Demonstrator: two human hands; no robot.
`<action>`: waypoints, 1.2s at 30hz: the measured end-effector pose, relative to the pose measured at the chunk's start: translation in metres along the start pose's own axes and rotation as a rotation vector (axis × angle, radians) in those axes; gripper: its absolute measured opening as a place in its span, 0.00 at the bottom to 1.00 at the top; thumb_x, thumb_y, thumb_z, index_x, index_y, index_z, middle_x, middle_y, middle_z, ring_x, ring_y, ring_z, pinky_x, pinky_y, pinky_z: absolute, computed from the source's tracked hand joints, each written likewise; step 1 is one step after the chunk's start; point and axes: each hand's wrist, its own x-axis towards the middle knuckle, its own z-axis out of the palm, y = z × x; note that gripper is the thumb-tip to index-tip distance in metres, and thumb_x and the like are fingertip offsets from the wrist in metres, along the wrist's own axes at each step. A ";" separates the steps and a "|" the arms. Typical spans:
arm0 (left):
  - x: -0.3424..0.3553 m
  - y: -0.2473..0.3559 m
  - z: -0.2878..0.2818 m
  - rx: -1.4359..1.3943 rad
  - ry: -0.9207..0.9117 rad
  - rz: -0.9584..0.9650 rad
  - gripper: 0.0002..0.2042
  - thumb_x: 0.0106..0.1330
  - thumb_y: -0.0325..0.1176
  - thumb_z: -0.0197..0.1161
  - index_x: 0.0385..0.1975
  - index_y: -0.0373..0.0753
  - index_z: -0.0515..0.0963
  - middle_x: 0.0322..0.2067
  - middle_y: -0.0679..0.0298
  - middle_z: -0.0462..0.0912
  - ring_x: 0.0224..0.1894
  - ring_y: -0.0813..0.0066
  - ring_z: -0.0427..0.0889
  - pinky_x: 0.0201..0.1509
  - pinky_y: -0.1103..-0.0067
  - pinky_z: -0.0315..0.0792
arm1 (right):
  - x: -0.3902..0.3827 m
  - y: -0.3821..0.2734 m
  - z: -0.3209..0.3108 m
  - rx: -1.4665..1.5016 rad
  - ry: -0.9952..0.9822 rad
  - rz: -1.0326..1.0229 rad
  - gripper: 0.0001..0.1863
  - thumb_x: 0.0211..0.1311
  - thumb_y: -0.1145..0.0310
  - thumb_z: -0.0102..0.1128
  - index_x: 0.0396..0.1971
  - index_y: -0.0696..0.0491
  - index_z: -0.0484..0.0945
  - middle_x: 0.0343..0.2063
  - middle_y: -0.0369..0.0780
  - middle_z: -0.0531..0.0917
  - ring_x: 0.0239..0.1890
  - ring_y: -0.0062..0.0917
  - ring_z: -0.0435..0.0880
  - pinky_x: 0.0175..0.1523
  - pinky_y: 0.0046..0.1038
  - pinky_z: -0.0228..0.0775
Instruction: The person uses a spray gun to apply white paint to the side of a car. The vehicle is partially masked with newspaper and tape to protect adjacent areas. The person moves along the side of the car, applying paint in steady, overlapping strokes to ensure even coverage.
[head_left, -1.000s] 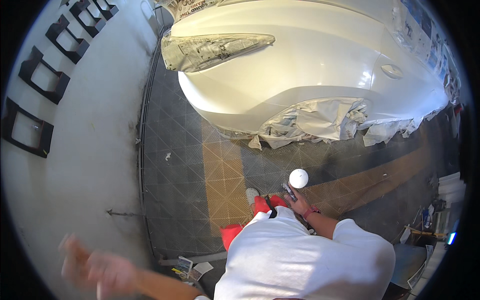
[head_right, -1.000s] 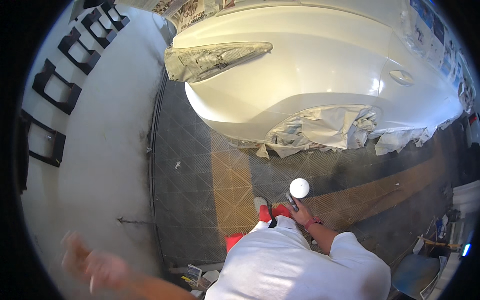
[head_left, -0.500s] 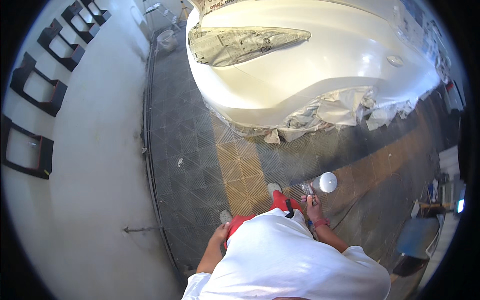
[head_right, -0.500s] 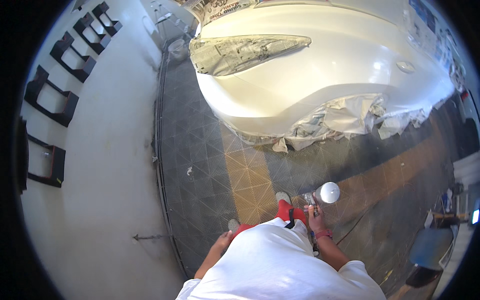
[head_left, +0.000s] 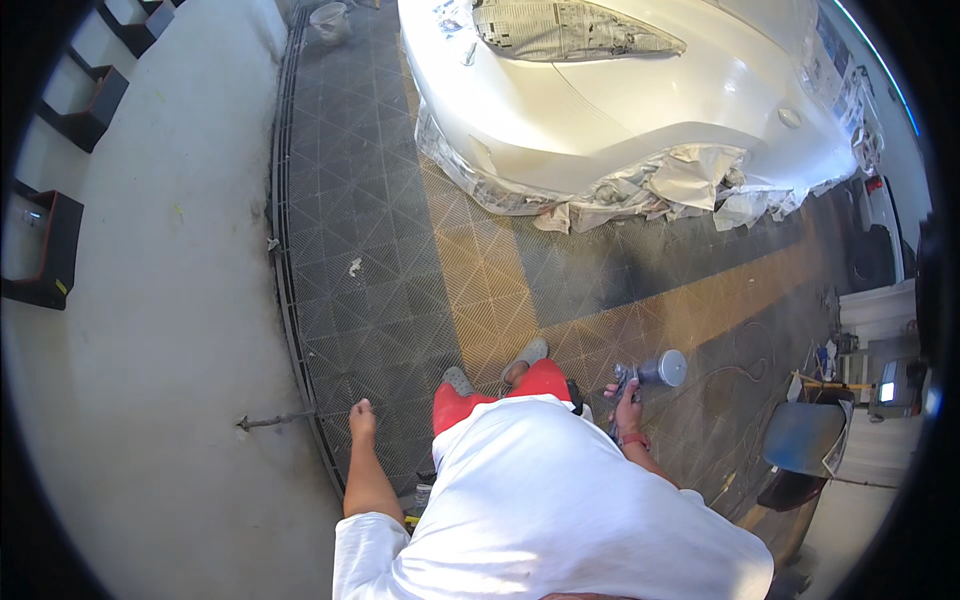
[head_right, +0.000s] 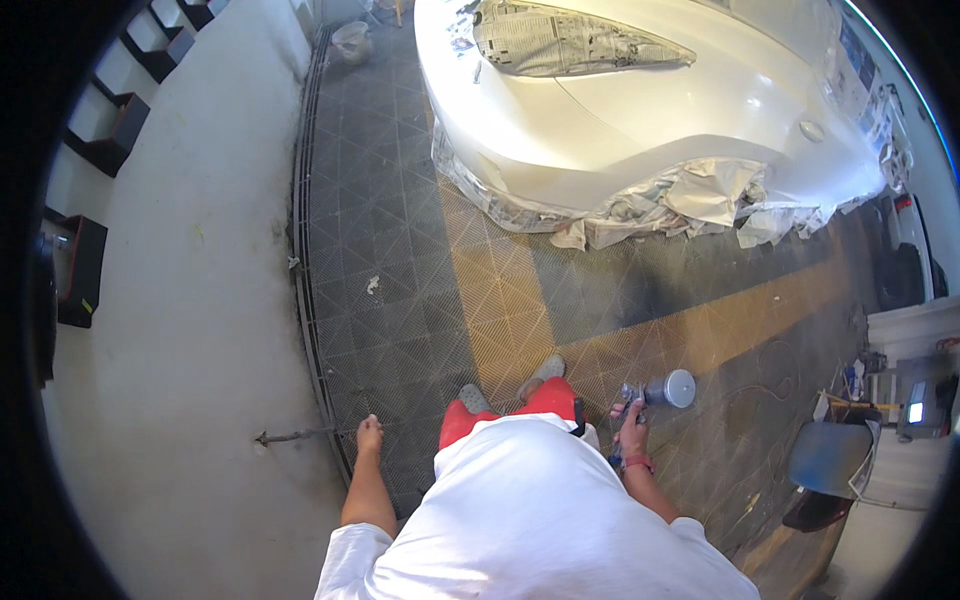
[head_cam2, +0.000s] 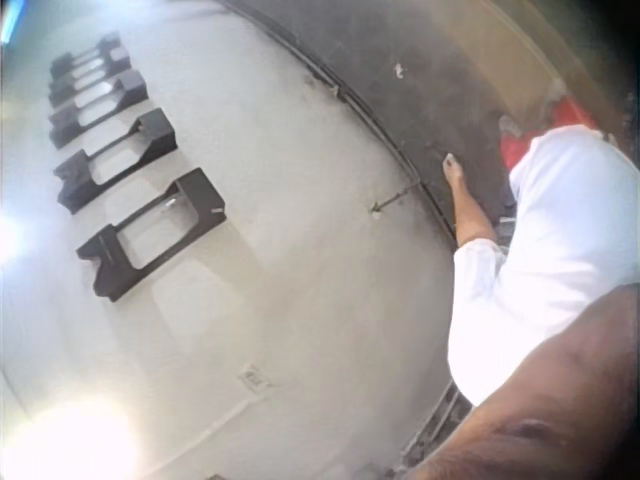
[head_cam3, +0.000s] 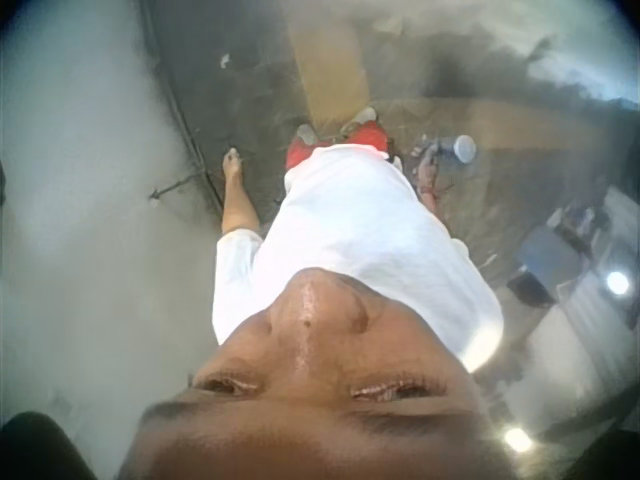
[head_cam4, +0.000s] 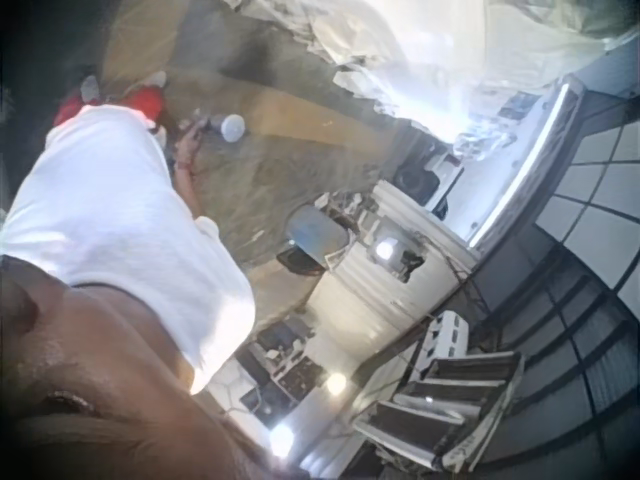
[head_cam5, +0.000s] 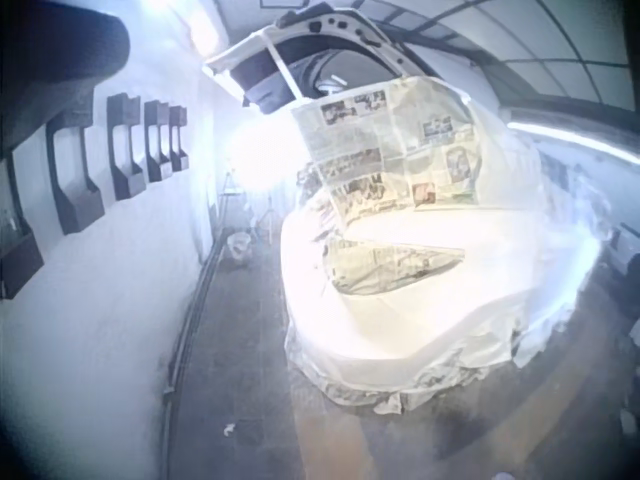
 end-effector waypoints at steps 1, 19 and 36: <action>0.018 -0.033 -0.002 0.119 0.037 0.046 0.22 0.78 0.45 0.55 0.58 0.31 0.77 0.55 0.50 0.83 0.57 0.57 0.81 0.64 0.67 0.71 | -0.007 -0.003 0.004 -0.001 -0.016 -0.002 0.42 0.75 0.31 0.37 0.59 0.56 0.76 0.41 0.39 0.88 0.37 0.21 0.88 0.18 0.22 0.73; 0.020 0.017 0.040 0.284 -0.288 0.286 0.22 0.76 0.43 0.59 0.58 0.32 0.78 0.44 0.57 0.86 0.46 0.66 0.84 0.52 0.71 0.77 | -0.067 -0.091 0.065 0.004 -0.190 -0.206 0.35 0.78 0.37 0.40 0.47 0.55 0.83 0.32 0.37 0.89 0.22 0.19 0.82 0.21 0.23 0.71; 0.006 0.000 0.074 0.450 -0.471 0.593 0.22 0.74 0.49 0.60 0.42 0.30 0.82 0.30 0.61 0.83 0.30 0.75 0.80 0.36 0.73 0.75 | -0.039 -0.103 0.050 0.009 -0.372 -0.367 0.26 0.82 0.49 0.44 0.48 0.59 0.80 0.34 0.39 0.88 0.35 0.22 0.86 0.47 0.28 0.79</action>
